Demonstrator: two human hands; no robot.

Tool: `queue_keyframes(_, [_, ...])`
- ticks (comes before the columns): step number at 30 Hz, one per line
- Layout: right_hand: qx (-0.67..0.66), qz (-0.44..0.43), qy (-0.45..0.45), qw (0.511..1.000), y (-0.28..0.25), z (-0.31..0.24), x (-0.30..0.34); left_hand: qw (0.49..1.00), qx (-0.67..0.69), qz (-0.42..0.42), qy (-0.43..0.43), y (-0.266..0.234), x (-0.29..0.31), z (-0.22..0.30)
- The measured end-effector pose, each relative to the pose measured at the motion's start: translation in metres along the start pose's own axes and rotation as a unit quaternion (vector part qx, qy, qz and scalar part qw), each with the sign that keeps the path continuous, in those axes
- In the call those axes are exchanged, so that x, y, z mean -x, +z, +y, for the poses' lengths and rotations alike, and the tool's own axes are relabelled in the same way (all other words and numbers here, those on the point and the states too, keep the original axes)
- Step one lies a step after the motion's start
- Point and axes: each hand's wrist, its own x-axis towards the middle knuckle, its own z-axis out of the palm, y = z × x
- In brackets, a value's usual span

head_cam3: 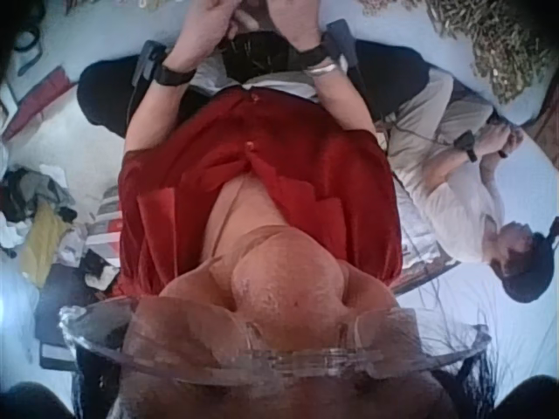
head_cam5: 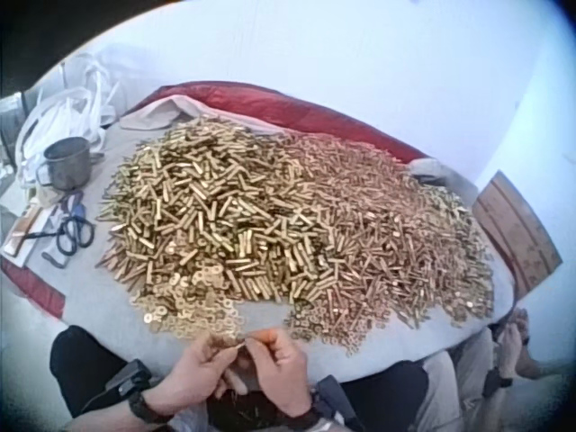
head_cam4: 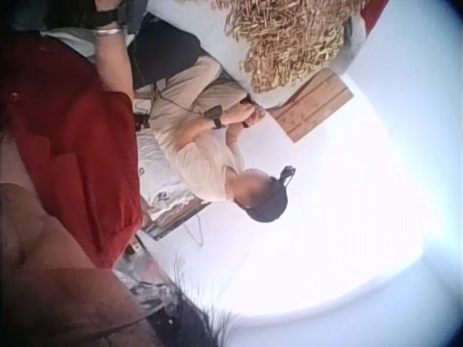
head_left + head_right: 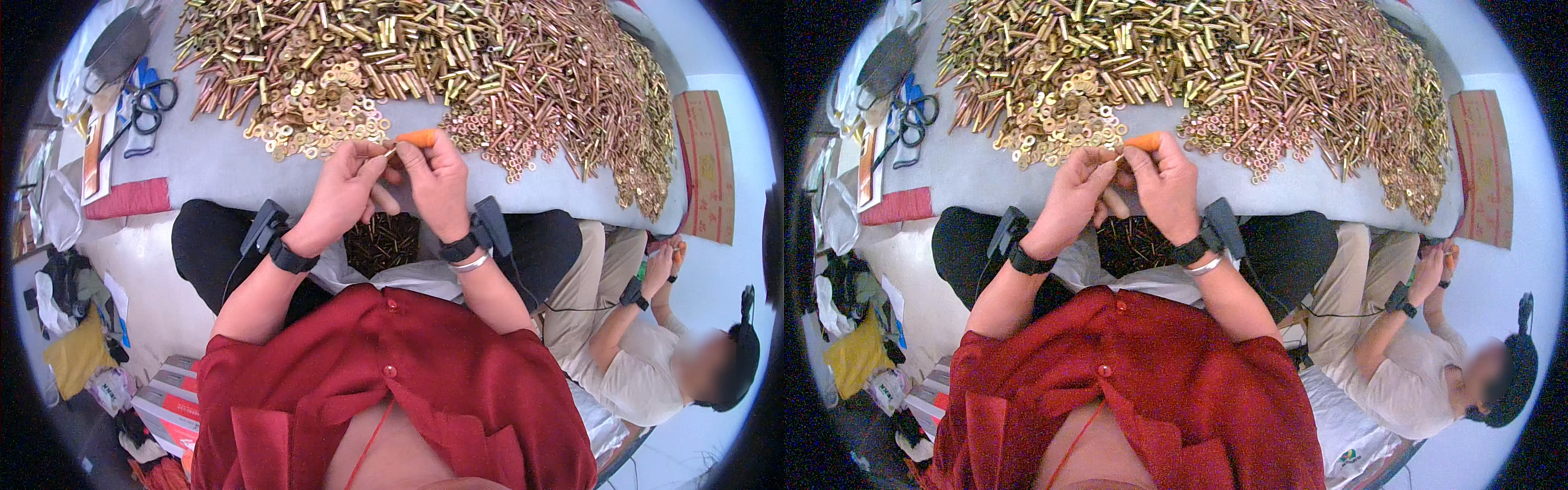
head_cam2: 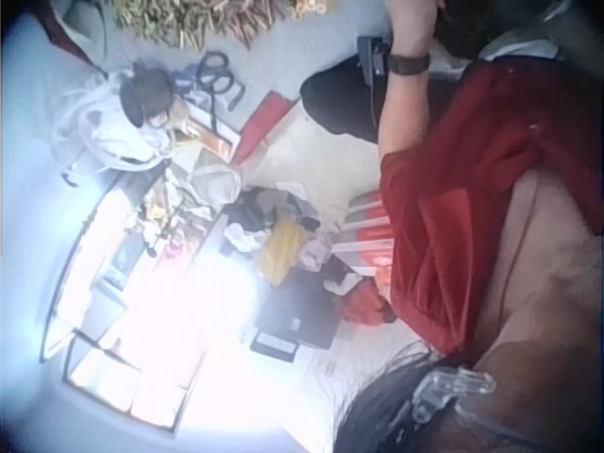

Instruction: Joining brass-colored casings with washers and other small metal components.

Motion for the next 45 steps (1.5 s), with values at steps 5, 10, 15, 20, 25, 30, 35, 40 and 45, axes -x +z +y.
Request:
queue_keyframes(5, [0.133, 0.050, -0.104, 0.984, -0.004, 0.001, 0.014, 0.994, 0.093, -0.053, -0.037, 0.001, 0.000, -0.002])
queue_keyframes(10, [0.019, 0.045, -0.067, 0.997, -0.005, 0.008, 0.021, 0.977, 0.181, -0.101, -0.056, -0.003, -0.005, -0.005])
queue_keyframes(15, [0.150, 0.024, -0.155, 0.976, -0.008, 0.008, 0.022, 0.993, 0.099, -0.063, -0.031, 0.004, -0.002, -0.003])
queue_keyframes(20, [0.185, -0.043, -0.182, 0.965, -0.020, 0.002, 0.013, 0.998, 0.031, -0.048, 0.000, 0.000, -0.004, -0.009])
queue_keyframes(25, [0.357, 0.061, -0.240, 0.901, -0.042, 0.006, -0.015, 0.999, 0.018, -0.026, 0.025, 0.006, -0.003, -0.004])
queue_keyframes(30, [0.537, 0.030, -0.256, 0.803, -0.047, 0.007, -0.040, 0.999, 0.016, -0.021, 0.023, 0.007, -0.003, -0.003])
queue_keyframes(35, [0.568, -0.016, -0.265, 0.779, -0.041, 0.009, -0.049, 1.000, 0.001, -0.016, 0.019, 0.007, -0.003, -0.002])
queue_keyframes(40, [0.233, 0.001, -0.084, 0.969, -0.027, -0.005, -0.022, 0.999, -0.010, -0.014, 0.030, 0.006, -0.002, -0.006])
queue_keyframes(45, [-0.041, -0.014, 0.062, 0.997, -0.015, 0.001, 0.010, 0.999, -0.025, -0.028, 0.033, 0.013, -0.001, -0.005])
